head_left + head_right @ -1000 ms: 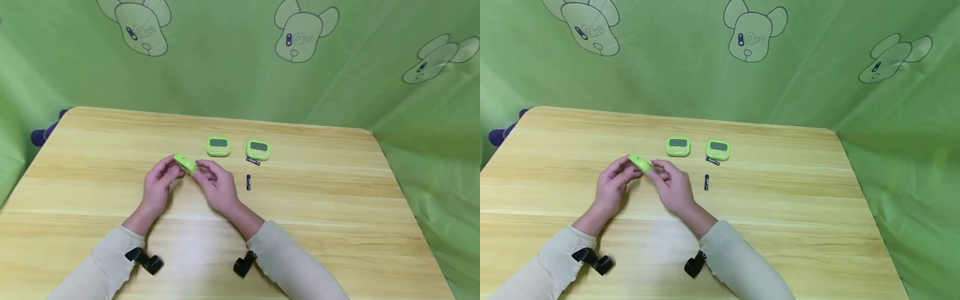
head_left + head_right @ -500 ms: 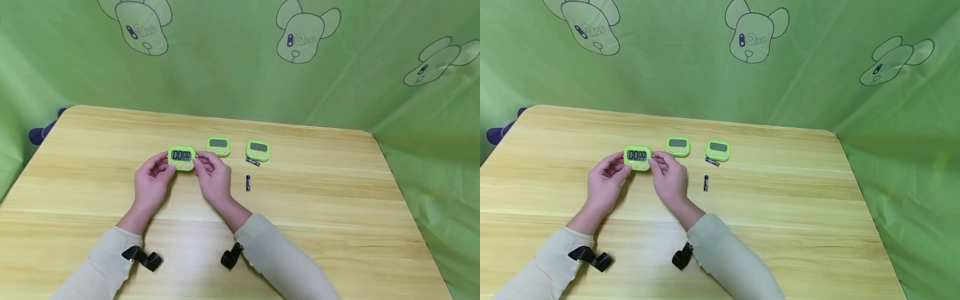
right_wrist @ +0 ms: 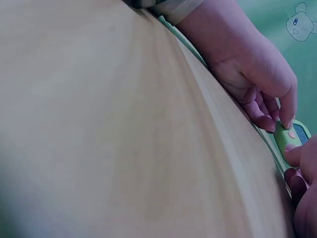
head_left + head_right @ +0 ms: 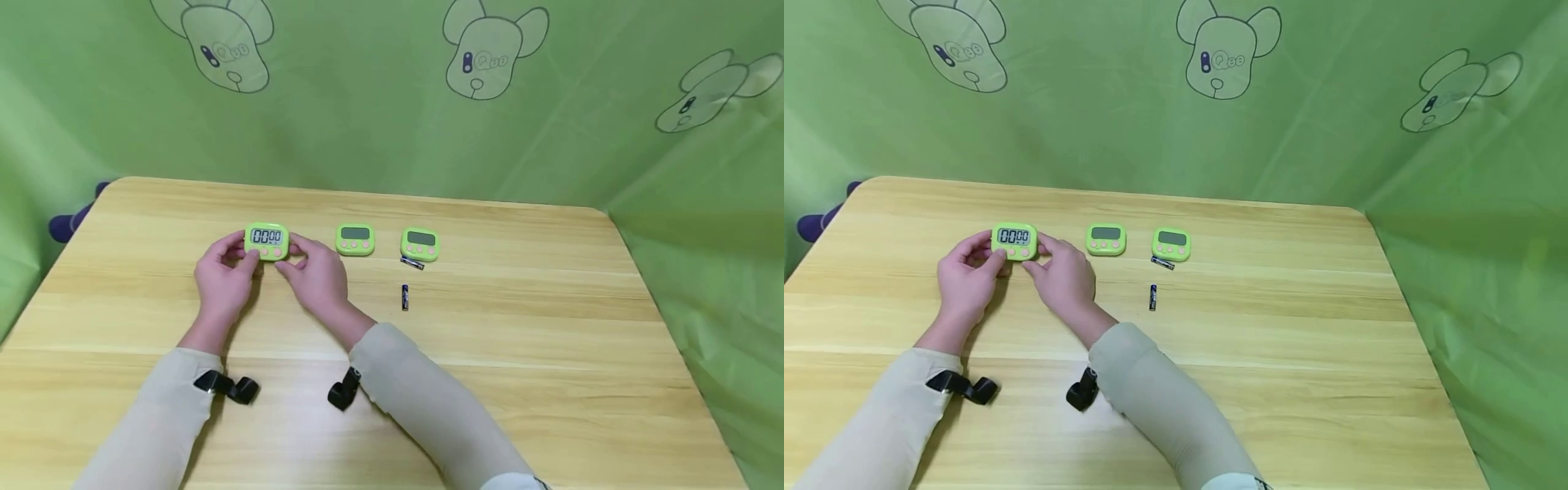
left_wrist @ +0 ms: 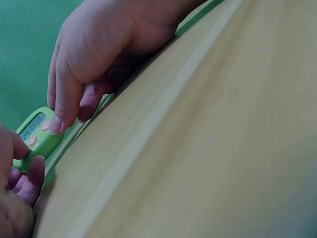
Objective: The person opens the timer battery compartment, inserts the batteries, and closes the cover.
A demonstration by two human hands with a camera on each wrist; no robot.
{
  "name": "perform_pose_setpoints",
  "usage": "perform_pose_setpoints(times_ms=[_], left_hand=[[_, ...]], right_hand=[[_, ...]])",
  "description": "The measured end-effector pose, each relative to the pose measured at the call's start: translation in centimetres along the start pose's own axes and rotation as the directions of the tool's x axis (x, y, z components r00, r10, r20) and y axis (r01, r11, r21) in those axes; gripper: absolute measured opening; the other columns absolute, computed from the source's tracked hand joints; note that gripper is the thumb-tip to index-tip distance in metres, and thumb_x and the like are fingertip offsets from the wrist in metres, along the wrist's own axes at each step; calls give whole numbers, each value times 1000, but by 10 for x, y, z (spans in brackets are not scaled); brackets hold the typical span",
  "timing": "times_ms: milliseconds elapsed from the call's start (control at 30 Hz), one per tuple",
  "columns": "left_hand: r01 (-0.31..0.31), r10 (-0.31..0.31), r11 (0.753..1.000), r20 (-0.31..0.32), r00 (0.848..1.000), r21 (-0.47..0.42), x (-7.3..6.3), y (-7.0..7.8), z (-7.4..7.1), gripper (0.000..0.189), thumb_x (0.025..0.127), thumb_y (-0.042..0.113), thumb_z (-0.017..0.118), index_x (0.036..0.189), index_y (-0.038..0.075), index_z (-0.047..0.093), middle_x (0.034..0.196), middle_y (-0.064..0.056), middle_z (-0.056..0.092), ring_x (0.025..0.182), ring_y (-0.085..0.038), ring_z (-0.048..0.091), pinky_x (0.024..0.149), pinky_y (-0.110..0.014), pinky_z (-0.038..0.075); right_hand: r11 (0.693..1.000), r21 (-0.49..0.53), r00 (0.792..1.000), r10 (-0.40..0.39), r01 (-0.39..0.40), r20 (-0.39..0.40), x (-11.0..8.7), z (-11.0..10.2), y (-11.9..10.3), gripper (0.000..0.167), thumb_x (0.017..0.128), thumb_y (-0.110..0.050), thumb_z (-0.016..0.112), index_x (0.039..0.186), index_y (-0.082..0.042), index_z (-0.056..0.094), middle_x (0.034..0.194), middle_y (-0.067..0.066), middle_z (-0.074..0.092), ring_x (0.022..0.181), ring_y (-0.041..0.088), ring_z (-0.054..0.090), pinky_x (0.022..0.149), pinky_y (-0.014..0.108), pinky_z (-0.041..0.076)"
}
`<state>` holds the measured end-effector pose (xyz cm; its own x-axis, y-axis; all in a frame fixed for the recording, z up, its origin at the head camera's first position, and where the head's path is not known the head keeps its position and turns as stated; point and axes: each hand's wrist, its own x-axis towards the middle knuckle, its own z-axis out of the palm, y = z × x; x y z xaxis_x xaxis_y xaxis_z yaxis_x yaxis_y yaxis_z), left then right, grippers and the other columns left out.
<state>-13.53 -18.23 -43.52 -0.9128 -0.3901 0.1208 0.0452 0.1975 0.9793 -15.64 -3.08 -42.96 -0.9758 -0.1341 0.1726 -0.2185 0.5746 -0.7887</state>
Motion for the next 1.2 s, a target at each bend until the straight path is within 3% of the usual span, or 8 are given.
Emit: perform_pose_setpoints(times_ms=[133,267,467,633,900,1067,1200], left_hand=[[114,-114,993,1,994,-28,7,4,1,41,93,-1,66,133,-4,59,107,-12,57,88,-14,57,65,-25,59],[170,-170,985,-24,985,10,13,5,5,40,94,2,66,133,-3,59,102,-11,57,84,-14,57,63,-25,59],[155,-144,963,-68,987,220,18,4,10,39,96,13,65,133,2,62,103,-11,61,92,-15,54,79,-23,50],[154,-134,951,-94,987,270,18,3,12,38,97,16,65,132,1,63,103,-12,62,91,-16,53,80,-25,47],[146,-114,948,-126,985,284,18,4,14,36,97,16,63,130,0,65,105,-14,64,91,-18,54,80,-27,47],[145,-105,963,-178,978,226,13,4,15,34,96,12,63,126,-2,64,108,-13,63,92,-17,54,80,-26,47],[110,-69,980,-230,971,166,7,2,17,33,92,6,64,124,-3,62,109,-12,60,94,-17,52,82,-26,45]], right_hand=[[992,-121,1000,22,-20,21,8,6,-2,51,86,-32,81,133,-23,66,104,-14,69,72,-6,57,58,16,46],[978,-207,999,31,-25,27,15,9,-4,49,88,-38,78,133,-26,65,99,-19,66,69,-5,55,56,18,43],[958,-285,998,48,-34,42,22,10,-4,51,91,-46,72,137,-29,62,82,-22,58,64,2,51,51,23,41],[948,-316,996,72,-50,59,24,13,-4,48,95,-47,66,139,-30,61,75,-21,55,63,5,52,52,25,41],[951,-304,995,82,-61,55,24,14,-6,46,95,-48,64,137,-31,62,76,-20,56,63,4,52,53,25,42],[964,-261,997,68,-56,36,20,12,-4,45,94,-45,67,133,-23,67,81,-21,60,70,1,54,60,24,45],[983,-184,1000,11,-9,11,12,7,0,38,92,-34,72,125,-16,72,80,-18,63,73,1,57,67,23,48]])
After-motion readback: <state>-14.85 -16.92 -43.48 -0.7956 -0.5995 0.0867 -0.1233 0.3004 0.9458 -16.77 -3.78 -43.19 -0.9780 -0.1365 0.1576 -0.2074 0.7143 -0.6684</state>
